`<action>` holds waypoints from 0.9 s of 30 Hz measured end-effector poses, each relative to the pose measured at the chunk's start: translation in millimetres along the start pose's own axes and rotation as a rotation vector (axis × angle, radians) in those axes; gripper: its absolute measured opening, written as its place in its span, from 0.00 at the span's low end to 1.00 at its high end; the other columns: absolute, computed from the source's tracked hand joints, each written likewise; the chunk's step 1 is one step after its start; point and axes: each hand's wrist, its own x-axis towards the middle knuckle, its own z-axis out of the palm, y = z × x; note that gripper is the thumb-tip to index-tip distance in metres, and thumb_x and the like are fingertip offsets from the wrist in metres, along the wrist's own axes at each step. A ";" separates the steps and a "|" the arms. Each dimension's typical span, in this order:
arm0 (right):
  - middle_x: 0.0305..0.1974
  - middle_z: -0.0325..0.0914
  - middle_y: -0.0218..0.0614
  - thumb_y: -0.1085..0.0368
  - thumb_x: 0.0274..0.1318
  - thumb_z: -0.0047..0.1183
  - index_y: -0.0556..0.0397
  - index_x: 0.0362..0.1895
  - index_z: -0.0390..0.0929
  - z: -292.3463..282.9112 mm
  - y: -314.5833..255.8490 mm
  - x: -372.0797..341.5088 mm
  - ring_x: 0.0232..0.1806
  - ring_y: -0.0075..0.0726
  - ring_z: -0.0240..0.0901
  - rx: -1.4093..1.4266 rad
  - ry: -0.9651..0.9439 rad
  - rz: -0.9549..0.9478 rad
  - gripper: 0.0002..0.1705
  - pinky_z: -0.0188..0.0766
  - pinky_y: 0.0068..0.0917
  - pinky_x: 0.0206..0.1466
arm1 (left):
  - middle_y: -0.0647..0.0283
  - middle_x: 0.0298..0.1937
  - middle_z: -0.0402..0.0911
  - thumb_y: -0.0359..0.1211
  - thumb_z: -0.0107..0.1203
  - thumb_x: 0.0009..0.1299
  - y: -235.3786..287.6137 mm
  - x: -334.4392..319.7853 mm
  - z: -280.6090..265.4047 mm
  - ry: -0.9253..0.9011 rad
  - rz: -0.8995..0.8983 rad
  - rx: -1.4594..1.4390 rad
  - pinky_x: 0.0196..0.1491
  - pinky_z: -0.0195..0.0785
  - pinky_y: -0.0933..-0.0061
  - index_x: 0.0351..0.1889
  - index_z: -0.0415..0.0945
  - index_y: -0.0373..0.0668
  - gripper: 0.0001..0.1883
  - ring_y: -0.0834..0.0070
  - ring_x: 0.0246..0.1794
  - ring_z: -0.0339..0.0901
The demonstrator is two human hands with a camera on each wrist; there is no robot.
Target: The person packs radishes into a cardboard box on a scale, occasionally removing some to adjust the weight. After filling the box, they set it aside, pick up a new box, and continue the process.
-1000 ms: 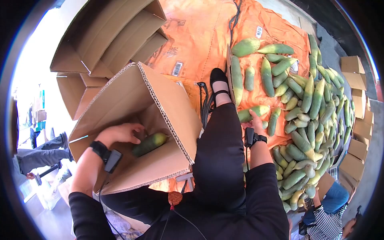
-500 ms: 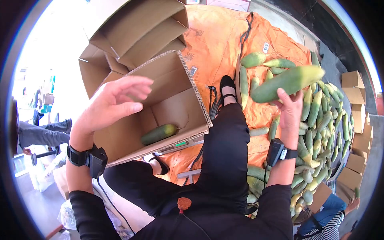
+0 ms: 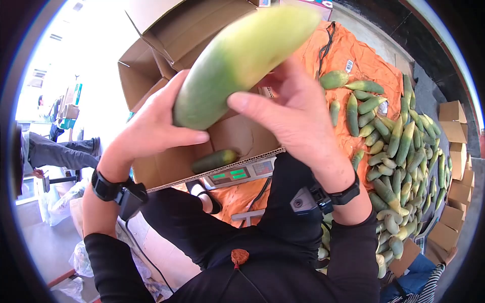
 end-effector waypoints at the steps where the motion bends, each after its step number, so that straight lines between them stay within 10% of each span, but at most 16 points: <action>1: 0.50 0.73 0.32 0.73 0.49 0.62 0.55 0.58 0.66 -9.9 -2.3 -1.3 0.53 0.28 0.69 -0.049 0.011 0.042 0.30 0.67 0.27 0.56 | 0.55 0.50 0.74 0.33 0.66 0.52 -10.0 -6.0 -6.2 -0.005 -0.002 -0.005 0.55 0.63 0.69 0.63 0.59 0.38 0.40 0.66 0.51 0.72; 8: 0.42 0.78 0.31 0.68 0.61 0.51 0.55 0.52 0.73 -141.9 21.9 -37.5 0.40 0.22 0.75 -0.402 0.349 0.155 0.15 0.70 0.16 0.38 | 0.55 0.47 0.76 0.29 0.64 0.48 -109.1 -22.2 -8.9 -0.399 -0.334 0.145 0.56 0.63 0.67 0.59 0.64 0.38 0.36 0.63 0.51 0.71; 17: 0.31 0.77 0.27 0.64 0.56 0.55 0.51 0.45 0.77 -288.7 185.3 -188.3 0.29 0.24 0.77 -0.577 0.751 0.856 0.13 0.70 0.21 0.23 | 0.52 0.49 0.76 0.33 0.69 0.47 -221.1 14.3 40.0 -0.537 -0.617 0.160 0.58 0.61 0.67 0.56 0.67 0.39 0.36 0.59 0.52 0.72; 27: 0.45 0.73 0.45 0.66 0.46 0.58 0.54 0.50 0.73 -304.7 233.5 -276.5 0.50 0.47 0.70 -1.313 0.617 1.014 0.23 0.69 0.38 0.53 | 0.43 0.63 0.67 0.32 0.66 0.52 -290.4 -3.8 95.4 -0.515 -0.733 0.181 0.68 0.52 0.66 0.70 0.50 0.34 0.48 0.55 0.66 0.62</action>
